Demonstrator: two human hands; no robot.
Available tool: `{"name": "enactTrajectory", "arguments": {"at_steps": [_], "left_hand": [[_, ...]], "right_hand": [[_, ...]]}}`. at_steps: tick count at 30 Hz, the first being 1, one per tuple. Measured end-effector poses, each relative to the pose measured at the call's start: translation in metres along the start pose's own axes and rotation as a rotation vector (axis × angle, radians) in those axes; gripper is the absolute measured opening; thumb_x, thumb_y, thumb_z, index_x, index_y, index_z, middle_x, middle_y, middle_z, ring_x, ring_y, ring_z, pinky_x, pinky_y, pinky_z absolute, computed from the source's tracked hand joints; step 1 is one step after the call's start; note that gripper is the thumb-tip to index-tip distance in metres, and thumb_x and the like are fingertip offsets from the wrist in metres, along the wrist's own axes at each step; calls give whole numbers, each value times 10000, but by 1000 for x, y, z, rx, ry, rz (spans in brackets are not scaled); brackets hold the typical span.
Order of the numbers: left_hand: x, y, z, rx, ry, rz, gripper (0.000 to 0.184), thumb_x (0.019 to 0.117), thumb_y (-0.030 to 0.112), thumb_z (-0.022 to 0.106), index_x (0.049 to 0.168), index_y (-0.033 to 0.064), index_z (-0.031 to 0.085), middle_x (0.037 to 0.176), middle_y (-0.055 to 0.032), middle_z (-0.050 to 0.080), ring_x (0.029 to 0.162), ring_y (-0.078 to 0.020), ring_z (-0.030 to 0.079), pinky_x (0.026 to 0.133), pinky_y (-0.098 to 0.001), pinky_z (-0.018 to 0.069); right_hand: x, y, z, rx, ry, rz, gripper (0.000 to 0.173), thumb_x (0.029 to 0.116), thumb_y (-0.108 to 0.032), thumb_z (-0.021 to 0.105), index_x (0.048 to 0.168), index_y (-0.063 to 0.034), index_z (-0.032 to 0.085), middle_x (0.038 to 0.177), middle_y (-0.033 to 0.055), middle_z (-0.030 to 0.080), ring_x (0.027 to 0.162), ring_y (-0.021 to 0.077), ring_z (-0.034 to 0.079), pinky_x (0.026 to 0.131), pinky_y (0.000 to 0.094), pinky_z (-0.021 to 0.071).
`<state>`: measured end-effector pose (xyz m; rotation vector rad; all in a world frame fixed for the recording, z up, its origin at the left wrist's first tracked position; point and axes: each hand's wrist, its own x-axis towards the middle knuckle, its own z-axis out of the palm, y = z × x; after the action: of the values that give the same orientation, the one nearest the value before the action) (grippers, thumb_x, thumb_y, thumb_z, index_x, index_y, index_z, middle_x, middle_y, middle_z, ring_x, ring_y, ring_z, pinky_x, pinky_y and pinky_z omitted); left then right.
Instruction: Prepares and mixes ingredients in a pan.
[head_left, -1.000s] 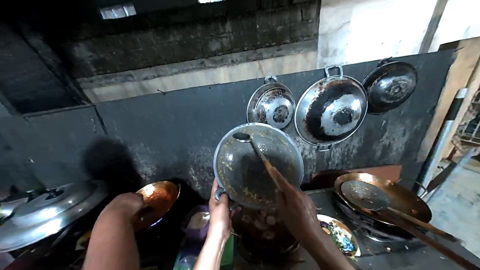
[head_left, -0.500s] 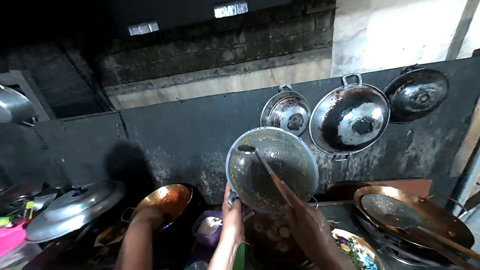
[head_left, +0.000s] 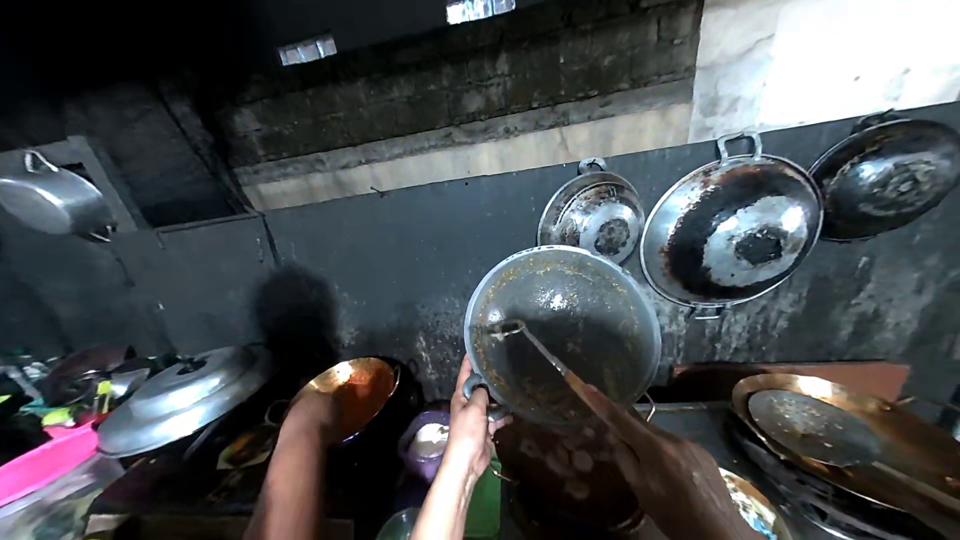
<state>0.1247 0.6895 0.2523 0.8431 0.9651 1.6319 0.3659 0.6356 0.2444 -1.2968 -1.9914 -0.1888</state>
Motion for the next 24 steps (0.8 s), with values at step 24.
{"name": "enactTrajectory", "arguments": {"at_steps": [24], "left_hand": [[11, -11, -46, 495, 210, 423, 544, 1026, 62, 375, 1554, 177, 436, 1396, -66, 608, 986, -143, 675, 804, -364, 574]], "right_hand": [[-79, 101, -96, 100, -250, 307, 388, 938, -338, 602, 1302, -207, 618, 829, 23, 704, 648, 208, 670, 577, 494, 562]]}}
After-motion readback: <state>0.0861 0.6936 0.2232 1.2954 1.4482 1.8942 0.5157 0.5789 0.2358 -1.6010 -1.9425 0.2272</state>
